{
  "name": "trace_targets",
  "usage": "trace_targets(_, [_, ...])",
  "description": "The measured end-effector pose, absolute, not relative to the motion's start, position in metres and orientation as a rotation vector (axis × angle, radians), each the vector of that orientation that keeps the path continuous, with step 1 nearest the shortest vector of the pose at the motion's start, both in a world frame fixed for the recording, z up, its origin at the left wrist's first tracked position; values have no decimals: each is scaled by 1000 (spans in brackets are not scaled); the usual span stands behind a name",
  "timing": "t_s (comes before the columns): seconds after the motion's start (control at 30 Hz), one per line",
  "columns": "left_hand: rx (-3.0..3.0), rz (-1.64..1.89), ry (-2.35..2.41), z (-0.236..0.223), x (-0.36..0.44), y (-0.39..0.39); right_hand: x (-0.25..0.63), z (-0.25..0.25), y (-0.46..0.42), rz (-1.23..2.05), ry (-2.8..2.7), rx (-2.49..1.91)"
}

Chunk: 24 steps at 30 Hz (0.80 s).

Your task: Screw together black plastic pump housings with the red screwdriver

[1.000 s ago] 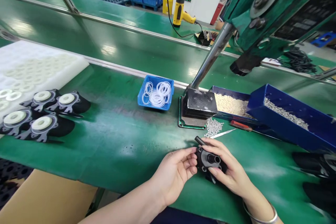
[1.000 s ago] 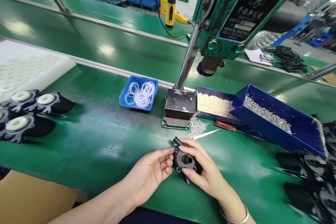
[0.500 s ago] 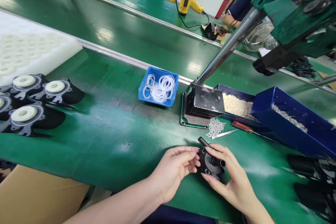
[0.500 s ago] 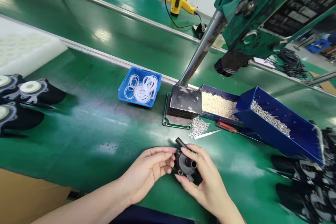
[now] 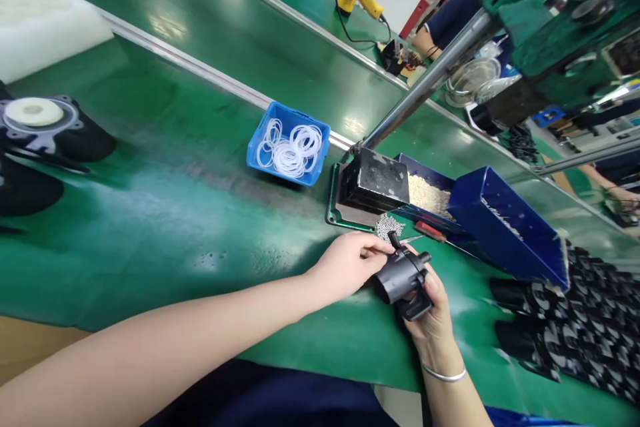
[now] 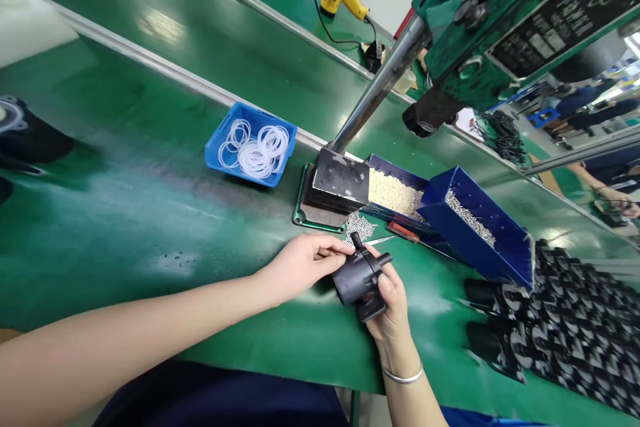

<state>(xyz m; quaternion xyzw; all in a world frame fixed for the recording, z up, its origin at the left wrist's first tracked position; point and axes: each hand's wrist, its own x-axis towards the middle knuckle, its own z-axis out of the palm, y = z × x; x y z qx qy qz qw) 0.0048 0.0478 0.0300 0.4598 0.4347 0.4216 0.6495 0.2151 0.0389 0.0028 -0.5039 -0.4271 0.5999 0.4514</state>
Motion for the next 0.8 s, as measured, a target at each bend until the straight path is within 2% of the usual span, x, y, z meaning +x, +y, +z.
trace_targets(0.63, [2027, 1080, 1055, 18, 5, 68, 215, 5, 39, 1618, -769, -1251])
trace_targets(0.8, [2106, 1035, 1032, 19, 3, 66, 216, 4, 38, 1652, -782, -1255])
